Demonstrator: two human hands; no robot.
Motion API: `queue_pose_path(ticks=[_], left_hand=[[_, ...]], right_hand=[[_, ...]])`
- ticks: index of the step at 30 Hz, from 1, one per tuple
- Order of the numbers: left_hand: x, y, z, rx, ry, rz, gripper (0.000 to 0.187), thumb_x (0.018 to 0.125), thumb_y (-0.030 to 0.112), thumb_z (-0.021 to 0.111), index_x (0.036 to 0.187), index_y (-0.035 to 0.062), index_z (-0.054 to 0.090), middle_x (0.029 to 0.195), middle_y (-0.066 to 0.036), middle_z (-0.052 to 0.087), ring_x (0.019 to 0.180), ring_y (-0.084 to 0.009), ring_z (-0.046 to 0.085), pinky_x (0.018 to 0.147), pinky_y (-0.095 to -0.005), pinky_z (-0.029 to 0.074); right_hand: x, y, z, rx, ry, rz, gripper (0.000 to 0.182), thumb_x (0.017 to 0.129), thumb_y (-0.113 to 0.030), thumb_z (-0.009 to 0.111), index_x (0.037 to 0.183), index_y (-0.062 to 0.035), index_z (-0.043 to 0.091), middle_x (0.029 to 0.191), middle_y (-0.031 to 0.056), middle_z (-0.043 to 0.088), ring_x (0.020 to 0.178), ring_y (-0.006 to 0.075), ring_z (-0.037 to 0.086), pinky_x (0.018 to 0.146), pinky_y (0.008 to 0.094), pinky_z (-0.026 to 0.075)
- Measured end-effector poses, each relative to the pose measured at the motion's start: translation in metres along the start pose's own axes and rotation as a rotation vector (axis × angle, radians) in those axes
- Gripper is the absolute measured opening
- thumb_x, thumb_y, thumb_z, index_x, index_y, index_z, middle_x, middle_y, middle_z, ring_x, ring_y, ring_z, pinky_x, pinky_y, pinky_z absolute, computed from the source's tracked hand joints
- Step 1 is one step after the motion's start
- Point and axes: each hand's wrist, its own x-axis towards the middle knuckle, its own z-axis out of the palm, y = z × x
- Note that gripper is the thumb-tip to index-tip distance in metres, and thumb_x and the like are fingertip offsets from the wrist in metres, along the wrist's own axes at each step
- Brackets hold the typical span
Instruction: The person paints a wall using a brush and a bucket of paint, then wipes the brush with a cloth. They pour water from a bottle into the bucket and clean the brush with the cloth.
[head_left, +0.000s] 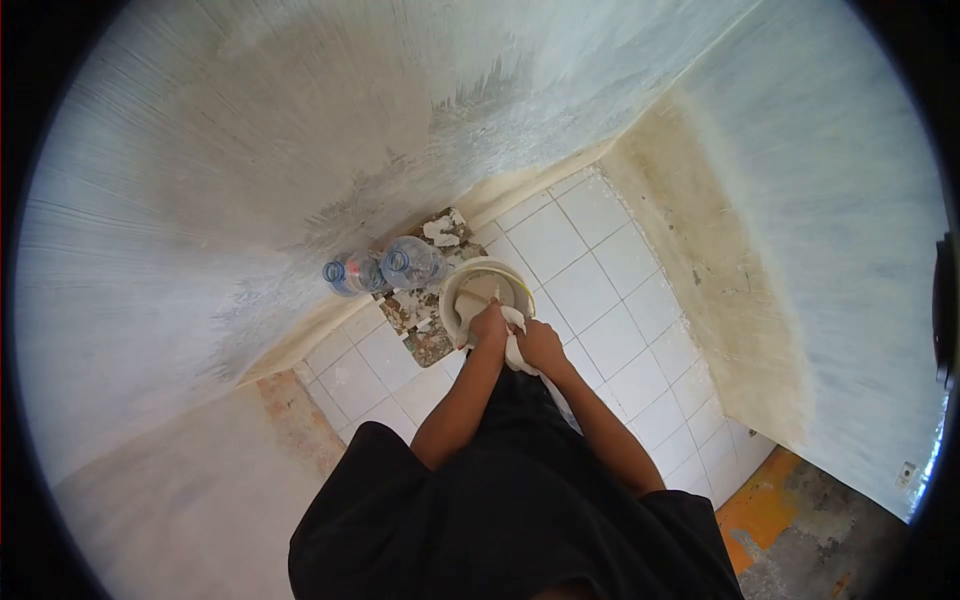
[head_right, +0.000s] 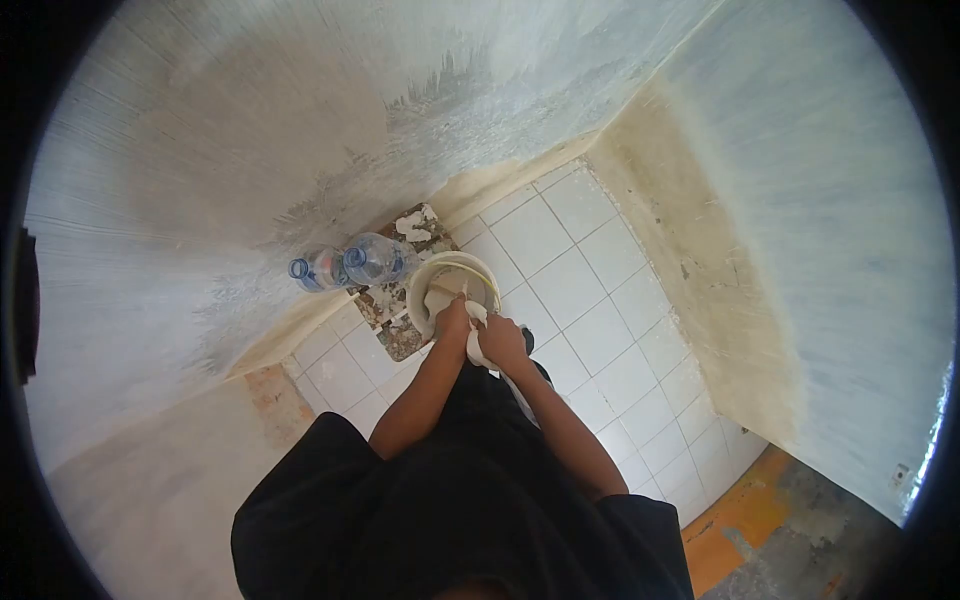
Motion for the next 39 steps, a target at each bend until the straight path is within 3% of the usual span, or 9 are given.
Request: queue_pose_path(ticks=[5, 8, 14, 17, 23, 29, 32, 39], left_hand=[[-0.014, 0.011, -0.003, -0.051, 0.008, -0.018, 0.042, 0.082, 0.026, 0.069, 0.103, -0.0101, 0.065, 0.1, -0.022, 0.068, 0.084, -0.0301, 0.067, 0.073, -0.0379, 0.051], [0.004, 0.004, -0.003, 0.138, 0.014, 0.072, 0.043, 0.081, 0.027, 0.069, 0.102, -0.0108, 0.065, 0.097, -0.021, 0.068, 0.083, -0.0295, 0.067, 0.072, -0.0374, 0.051], [-0.002, 0.006, -0.004, -0.083, -0.046, 0.079, 0.042, 0.083, 0.028, 0.067, 0.099, -0.0103, 0.066, 0.095, -0.02, 0.068, 0.083, -0.0287, 0.066, 0.073, -0.0381, 0.05], [-0.009, 0.013, -0.008, 0.067, -0.026, 0.113, 0.035, 0.085, 0.029, 0.062, 0.08, -0.0055, 0.066, 0.077, -0.017, 0.066, 0.067, -0.0252, 0.065, 0.066, -0.0361, 0.05], [0.026, -0.007, -0.008, -0.207, -0.128, -0.125, 0.038, 0.085, 0.031, 0.063, 0.094, -0.0059, 0.067, 0.092, -0.018, 0.067, 0.08, -0.027, 0.065, 0.073, -0.0369, 0.051], [0.041, -0.026, -0.009, -0.451, -0.356, -0.126, 0.037, 0.089, 0.031, 0.062, 0.104, -0.0035, 0.063, 0.097, -0.013, 0.064, 0.085, -0.0261, 0.064, 0.075, -0.0382, 0.05], [0.029, -0.018, -0.007, -0.455, -0.296, -0.108, 0.031, 0.088, 0.024, 0.063, 0.101, -0.0047, 0.062, 0.093, -0.012, 0.062, 0.081, -0.0252, 0.063, 0.072, -0.0383, 0.051], [0.003, -0.003, -0.002, -0.402, -0.101, -0.066, 0.032, 0.083, 0.015, 0.068, 0.101, -0.0114, 0.06, 0.095, -0.015, 0.063, 0.08, -0.0256, 0.064, 0.069, -0.0378, 0.05]], right_hand=[[-0.001, -0.002, 0.0, 0.06, 0.013, 0.017, 0.053, 0.095, -0.044, 0.049, 0.094, 0.0069, 0.063, 0.088, 0.0294, 0.065, 0.084, 0.0453, 0.064, 0.076, 0.0511, 0.051], [0.002, 0.002, 0.004, 0.051, 0.03, 0.006, 0.053, 0.095, -0.045, 0.049, 0.095, 0.007, 0.063, 0.089, 0.0295, 0.065, 0.085, 0.045, 0.064, 0.077, 0.0508, 0.05], [0.0, -0.007, -0.006, 0.037, -0.053, 0.038, 0.051, 0.095, -0.044, 0.047, 0.102, 0.0039, 0.064, 0.095, 0.0264, 0.067, 0.091, 0.0427, 0.065, 0.082, 0.0503, 0.05], [-0.005, -0.012, -0.009, 0.075, -0.027, 0.027, 0.058, 0.096, -0.049, 0.042, 0.105, 0.005, 0.062, 0.096, 0.0276, 0.066, 0.092, 0.0441, 0.064, 0.083, 0.0505, 0.049], [-0.012, -0.022, -0.014, 0.039, -0.083, 0.045, 0.065, 0.096, -0.053, 0.044, 0.107, 0.0094, 0.059, 0.093, 0.0316, 0.065, 0.088, 0.0463, 0.064, 0.08, 0.0512, 0.049], [-0.011, -0.018, -0.014, -0.022, -0.062, 0.014, 0.049, 0.096, -0.042, 0.047, 0.114, 0.0021, 0.06, 0.09, 0.0276, 0.067, 0.087, 0.0425, 0.066, 0.078, 0.0513, 0.051], [-0.01, -0.014, -0.008, -0.029, 0.031, -0.024, 0.04, 0.095, -0.037, 0.05, 0.109, -0.0016, 0.062, 0.083, 0.0276, 0.066, 0.08, 0.0446, 0.065, 0.074, 0.0516, 0.051], [-0.002, -0.009, -0.012, -0.024, 0.014, -0.019, 0.032, 0.093, -0.032, 0.054, 0.103, -0.004, 0.065, 0.088, 0.0232, 0.068, 0.083, 0.0416, 0.066, 0.074, 0.0502, 0.052]])
